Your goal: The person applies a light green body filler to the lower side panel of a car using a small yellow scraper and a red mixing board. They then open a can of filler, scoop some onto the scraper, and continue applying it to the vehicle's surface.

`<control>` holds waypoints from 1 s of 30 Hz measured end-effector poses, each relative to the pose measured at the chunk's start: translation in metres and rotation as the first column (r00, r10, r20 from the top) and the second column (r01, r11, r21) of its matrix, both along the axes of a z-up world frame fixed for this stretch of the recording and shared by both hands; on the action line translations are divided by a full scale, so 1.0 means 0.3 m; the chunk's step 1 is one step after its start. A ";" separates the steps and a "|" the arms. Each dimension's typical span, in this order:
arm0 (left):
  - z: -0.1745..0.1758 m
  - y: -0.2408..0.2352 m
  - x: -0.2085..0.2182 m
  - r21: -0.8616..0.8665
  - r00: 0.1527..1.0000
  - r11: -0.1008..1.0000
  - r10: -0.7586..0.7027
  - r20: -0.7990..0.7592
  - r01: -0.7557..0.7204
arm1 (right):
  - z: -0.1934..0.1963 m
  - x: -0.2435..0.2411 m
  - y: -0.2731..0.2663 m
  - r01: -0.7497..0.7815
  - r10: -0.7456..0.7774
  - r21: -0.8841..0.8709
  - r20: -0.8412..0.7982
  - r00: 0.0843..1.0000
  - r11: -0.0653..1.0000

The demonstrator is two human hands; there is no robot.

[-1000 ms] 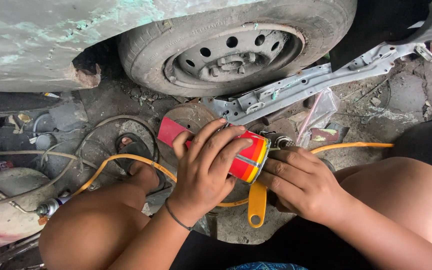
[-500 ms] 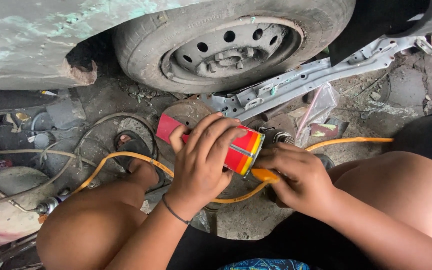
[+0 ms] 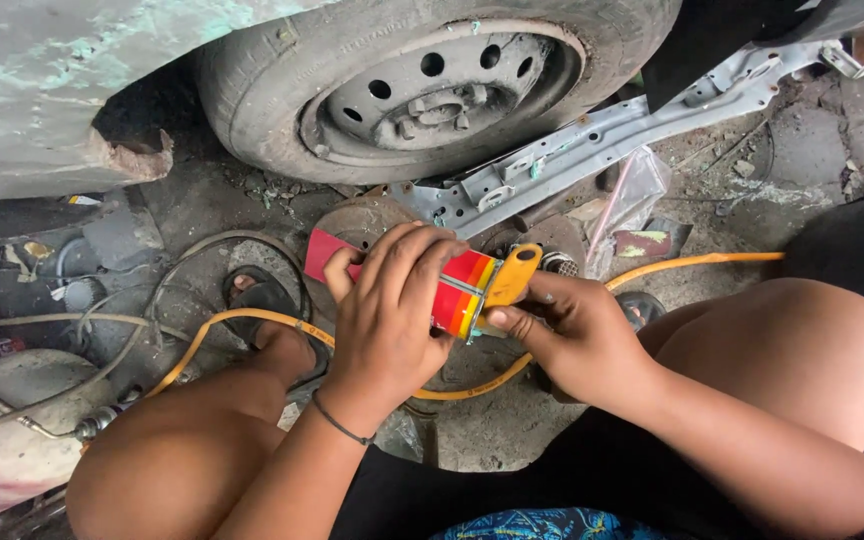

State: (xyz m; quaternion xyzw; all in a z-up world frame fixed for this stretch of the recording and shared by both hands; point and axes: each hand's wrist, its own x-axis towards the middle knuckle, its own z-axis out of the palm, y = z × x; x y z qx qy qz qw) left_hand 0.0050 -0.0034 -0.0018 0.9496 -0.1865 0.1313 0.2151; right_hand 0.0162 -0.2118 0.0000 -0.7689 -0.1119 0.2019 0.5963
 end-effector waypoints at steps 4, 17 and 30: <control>-0.008 -0.004 0.005 0.041 1.000 0.999 0.022 -0.010 -0.022 | -0.022 0.008 0.002 0.080 -0.070 0.053 -0.158 0.985 0.995; -0.009 -0.016 0.008 0.027 0.999 0.999 0.046 0.020 -0.047 | -0.110 0.006 -0.001 0.420 -0.196 0.303 -0.562 0.804 0.855; -0.029 -0.048 0.027 0.049 0.963 0.996 0.059 0.262 -0.075 | -0.035 0.047 -0.002 0.549 -0.137 0.346 -0.741 0.658 0.761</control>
